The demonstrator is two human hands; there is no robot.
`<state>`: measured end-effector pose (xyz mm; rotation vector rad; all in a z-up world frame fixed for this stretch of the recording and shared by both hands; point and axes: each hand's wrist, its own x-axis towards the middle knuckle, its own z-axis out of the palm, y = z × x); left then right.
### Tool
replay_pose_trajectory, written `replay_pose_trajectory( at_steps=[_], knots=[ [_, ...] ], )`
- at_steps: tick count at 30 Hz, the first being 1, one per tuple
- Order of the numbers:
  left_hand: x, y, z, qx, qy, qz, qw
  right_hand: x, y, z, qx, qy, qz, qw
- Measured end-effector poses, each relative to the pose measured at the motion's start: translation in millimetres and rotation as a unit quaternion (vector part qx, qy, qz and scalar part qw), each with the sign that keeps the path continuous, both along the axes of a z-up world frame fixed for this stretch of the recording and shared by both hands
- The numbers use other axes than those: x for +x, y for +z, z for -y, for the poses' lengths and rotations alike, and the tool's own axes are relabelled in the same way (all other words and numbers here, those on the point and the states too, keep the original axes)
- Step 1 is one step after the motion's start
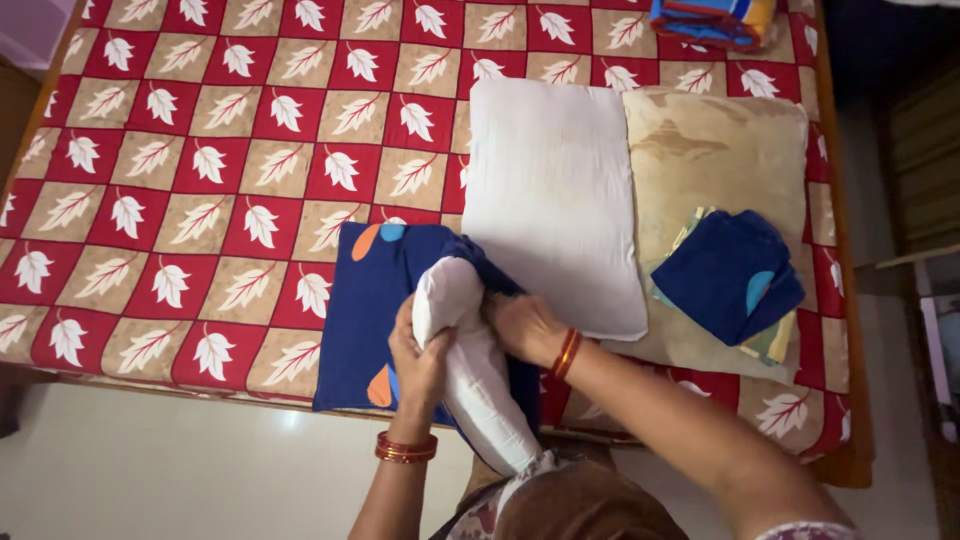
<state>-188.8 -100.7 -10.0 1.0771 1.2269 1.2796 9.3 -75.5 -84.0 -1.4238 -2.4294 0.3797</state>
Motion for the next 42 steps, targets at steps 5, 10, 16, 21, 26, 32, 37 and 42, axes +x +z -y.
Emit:
replay_pose_trajectory(
  at_steps=[5,10,16,21,26,32,37,42],
  knots=[
    [-1.4,19.9,-1.7,0.036,0.008,-0.074,0.997,4.9,10.8,-6.9,-0.083,-0.013,0.289,0.954],
    [-8.8,23.6,-2.0,0.011,0.029,-0.024,0.999,16.7,70.6,3.9,0.015,-0.001,0.455,0.891],
    [6.2,46.6,-0.2,0.084,0.024,-0.131,0.987,50.4,145.3,19.2,0.164,-0.002,0.210,0.964],
    [39.4,79.4,22.4,0.259,-0.106,-0.379,0.882,42.2,161.9,18.9,0.251,-0.020,0.133,0.959],
    [69.5,40.6,3.3,0.126,-0.203,-0.476,0.846,46.9,165.5,40.3,0.253,0.063,0.117,0.958],
    [99.7,6.7,-42.0,0.100,-0.065,-0.323,0.939,41.2,153.8,57.5,0.251,0.119,0.052,0.959],
    [91.8,23.5,-33.9,0.199,0.058,-0.275,0.939,81.5,139.5,35.6,0.345,-0.169,0.047,0.922],
    [71.6,32.7,-67.0,0.171,0.209,-0.245,0.931,67.6,107.9,75.8,0.205,-0.282,0.037,0.937]
  ],
)
